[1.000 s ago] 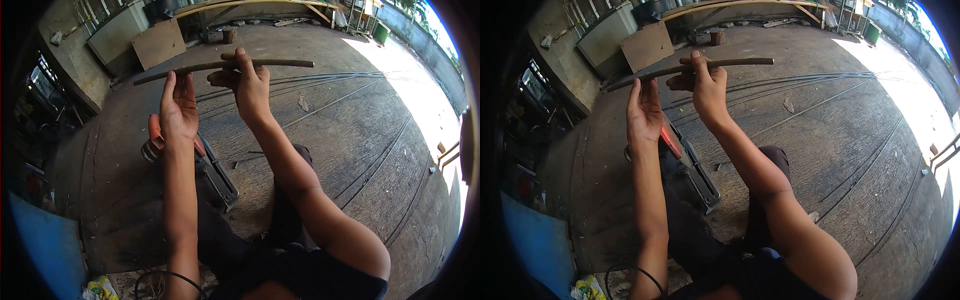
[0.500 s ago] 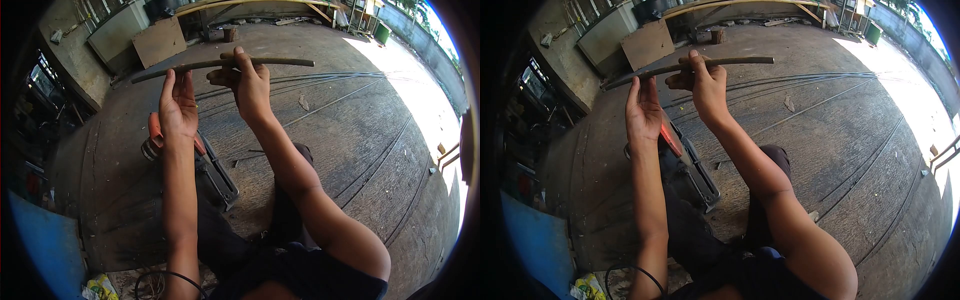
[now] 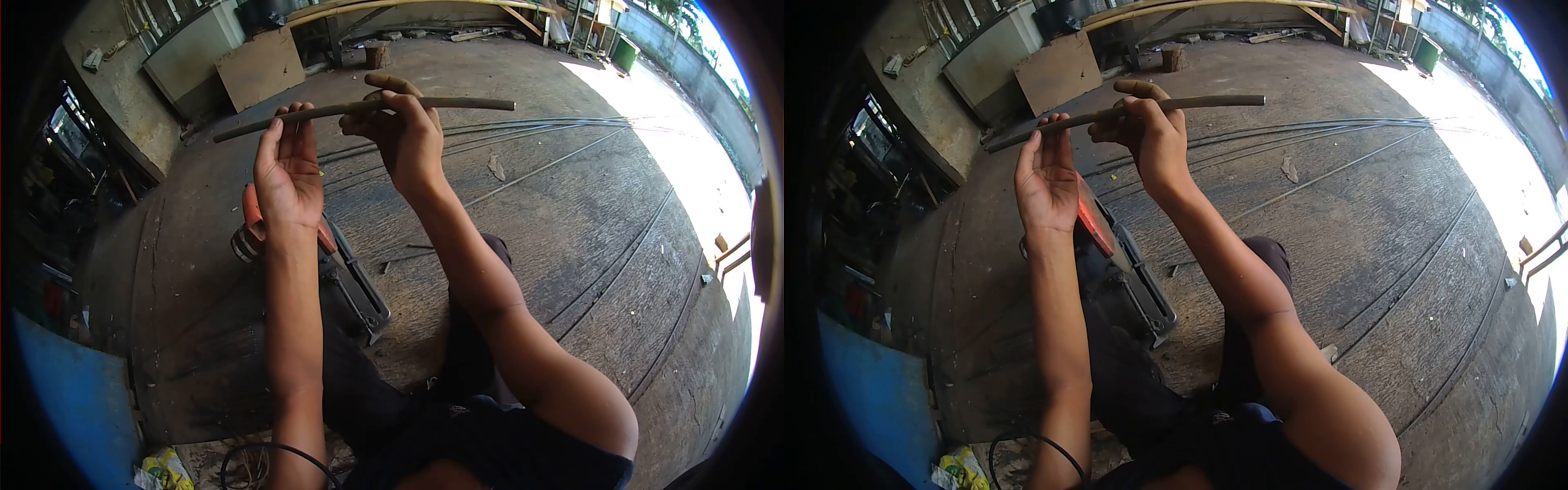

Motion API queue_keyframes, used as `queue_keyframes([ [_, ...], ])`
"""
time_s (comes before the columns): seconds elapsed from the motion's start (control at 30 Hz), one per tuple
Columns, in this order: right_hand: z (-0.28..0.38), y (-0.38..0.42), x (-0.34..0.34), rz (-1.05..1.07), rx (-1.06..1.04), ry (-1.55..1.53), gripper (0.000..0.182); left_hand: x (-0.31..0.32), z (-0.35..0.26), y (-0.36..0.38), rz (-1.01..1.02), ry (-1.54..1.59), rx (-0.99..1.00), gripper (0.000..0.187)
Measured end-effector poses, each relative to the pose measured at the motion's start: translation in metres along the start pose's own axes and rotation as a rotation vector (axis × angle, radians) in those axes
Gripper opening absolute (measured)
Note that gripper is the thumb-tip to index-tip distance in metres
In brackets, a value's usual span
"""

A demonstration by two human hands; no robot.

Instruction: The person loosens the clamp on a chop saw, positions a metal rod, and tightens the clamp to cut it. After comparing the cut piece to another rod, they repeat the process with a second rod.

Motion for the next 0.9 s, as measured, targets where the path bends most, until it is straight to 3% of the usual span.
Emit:
queue_keyframes([
  [0.5, -0.005, -0.001, -0.004, 0.09, 0.043, -0.085, 0.039, -0.006, 0.001, -0.004, 0.022, 0.022, 0.015, 0.021],
  [0.6, -0.014, 0.0, -0.004, 0.139, 0.065, -0.092, 0.034, -0.004, 0.0, -0.005, -0.003, 0.055, 0.02, 0.022],
  [0.67, -0.024, 0.001, 0.002, 0.122, 0.004, -0.303, 0.024, -0.004, -0.001, -0.005, -0.024, 0.076, 0.063, 0.019],
  [0.77, -0.031, 0.003, 0.005, 0.104, -0.025, -0.197, 0.02, -0.004, -0.003, -0.002, -0.031, 0.064, 0.131, 0.022],
  [0.83, -0.035, 0.005, 0.007, 0.019, 0.035, -0.18, 0.026, -0.009, -0.007, -0.001, -0.073, 0.043, -0.037, 0.029],
  [0.9, -0.033, 0.004, -0.004, 0.012, 0.074, -0.108, 0.027, -0.009, -0.015, 0.011, 0.142, -0.157, -0.251, 0.012],
])
Point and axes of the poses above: each hand's wrist, its own y-axis away from the middle knuckle, its own x-axis out of the palm, z = x × y, the point moved 2 cm from there along -y, towards the middle knuckle, and after that the axes turned 2 degrees about -y, right-handed, at the moved point
